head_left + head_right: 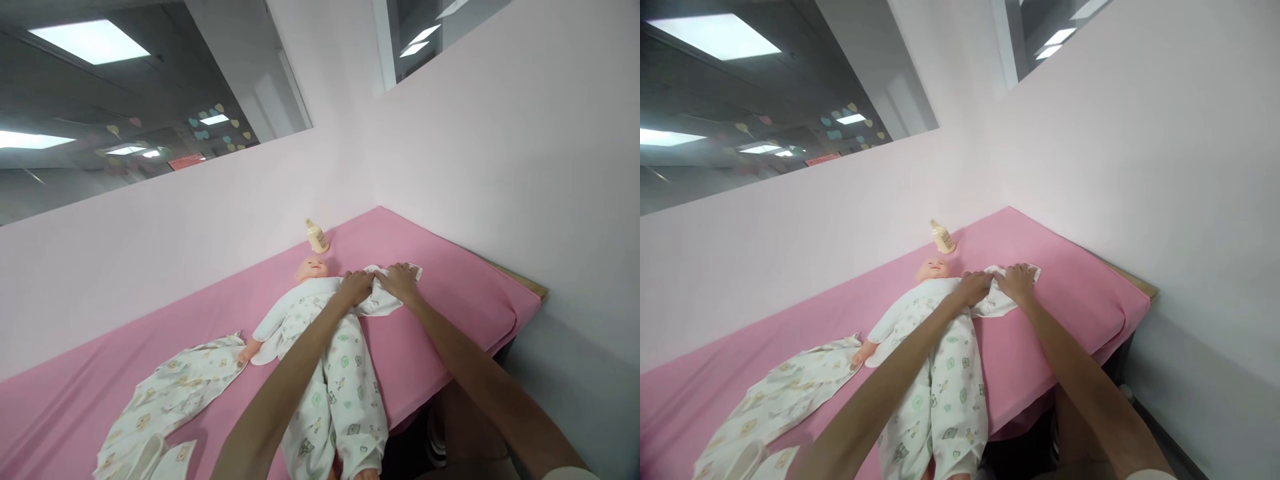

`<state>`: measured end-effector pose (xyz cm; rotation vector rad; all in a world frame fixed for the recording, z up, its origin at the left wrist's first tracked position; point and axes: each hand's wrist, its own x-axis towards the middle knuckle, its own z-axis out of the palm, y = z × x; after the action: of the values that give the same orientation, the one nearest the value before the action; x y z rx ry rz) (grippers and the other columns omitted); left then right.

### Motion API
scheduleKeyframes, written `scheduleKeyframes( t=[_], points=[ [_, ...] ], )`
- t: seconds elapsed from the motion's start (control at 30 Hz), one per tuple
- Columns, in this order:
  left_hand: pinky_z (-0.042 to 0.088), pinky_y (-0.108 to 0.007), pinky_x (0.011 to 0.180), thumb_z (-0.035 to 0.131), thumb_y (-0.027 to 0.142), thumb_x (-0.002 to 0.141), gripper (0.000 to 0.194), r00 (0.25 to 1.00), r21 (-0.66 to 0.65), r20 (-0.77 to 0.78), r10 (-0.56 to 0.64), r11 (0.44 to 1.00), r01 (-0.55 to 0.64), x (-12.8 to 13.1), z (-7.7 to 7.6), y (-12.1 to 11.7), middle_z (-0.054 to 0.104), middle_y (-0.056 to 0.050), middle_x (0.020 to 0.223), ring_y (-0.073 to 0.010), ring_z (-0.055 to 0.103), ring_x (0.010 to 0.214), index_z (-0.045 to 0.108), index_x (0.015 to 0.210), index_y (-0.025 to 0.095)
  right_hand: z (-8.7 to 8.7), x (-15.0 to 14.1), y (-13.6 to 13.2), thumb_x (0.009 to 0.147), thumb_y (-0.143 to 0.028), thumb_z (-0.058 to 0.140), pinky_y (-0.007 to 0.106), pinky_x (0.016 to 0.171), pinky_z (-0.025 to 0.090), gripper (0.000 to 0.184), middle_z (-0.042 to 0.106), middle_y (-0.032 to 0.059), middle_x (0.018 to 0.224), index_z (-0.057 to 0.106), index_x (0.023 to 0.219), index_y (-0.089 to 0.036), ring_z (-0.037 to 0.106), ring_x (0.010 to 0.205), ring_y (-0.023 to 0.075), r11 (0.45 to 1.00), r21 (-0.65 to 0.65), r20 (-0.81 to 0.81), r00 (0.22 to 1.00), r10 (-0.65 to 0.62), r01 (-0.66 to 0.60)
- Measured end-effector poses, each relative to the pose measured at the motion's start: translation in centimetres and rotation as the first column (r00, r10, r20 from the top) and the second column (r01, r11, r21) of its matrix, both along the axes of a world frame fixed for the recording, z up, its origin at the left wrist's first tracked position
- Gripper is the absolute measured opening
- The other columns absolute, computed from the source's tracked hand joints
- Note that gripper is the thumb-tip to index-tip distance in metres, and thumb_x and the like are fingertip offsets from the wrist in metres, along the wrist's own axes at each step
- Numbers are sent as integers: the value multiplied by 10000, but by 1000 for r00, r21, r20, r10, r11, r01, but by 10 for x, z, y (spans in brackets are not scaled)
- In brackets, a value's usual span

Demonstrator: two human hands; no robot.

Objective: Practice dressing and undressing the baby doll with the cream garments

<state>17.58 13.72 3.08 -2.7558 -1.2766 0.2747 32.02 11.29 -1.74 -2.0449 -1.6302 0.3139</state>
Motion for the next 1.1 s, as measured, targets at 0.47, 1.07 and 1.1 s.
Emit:
scheduleKeyframes(
  t=[0.47, 1.07, 1.1],
  points=[
    [444, -344, 779, 467, 335, 859, 267, 921, -65, 361, 147, 989, -132, -10, 2, 11, 617, -99, 1066, -240, 596, 942, 494, 1083, 192, 7, 28, 1, 849, -319, 398, 384, 823, 339, 243, 642, 103, 830, 552, 729, -175, 545, 906, 256, 962, 116, -209, 953, -218, 246],
    [384, -422, 986, 576, 454, 833, 606, 912, -104, 331, 243, 970, -221, -8, 0, 8, 565, -168, 1265, -312, 513, 1196, 407, 1337, 165, -9, 0, -8, 912, -242, 381, 425, 854, 279, 257, 602, 143, 1006, 620, 927, -149, 460, 1013, 296, 947, 302, 163, 973, -161, 106],
    [386, -409, 994, 570, 435, 841, 601, 903, -110, 369, 222, 975, -194, -13, 4, 5, 560, -158, 1277, -295, 510, 1202, 402, 1355, 173, -9, -1, -8, 908, -226, 378, 424, 853, 275, 256, 603, 142, 998, 621, 922, -148, 457, 1003, 292, 946, 307, 164, 973, -163, 107]
  ],
)
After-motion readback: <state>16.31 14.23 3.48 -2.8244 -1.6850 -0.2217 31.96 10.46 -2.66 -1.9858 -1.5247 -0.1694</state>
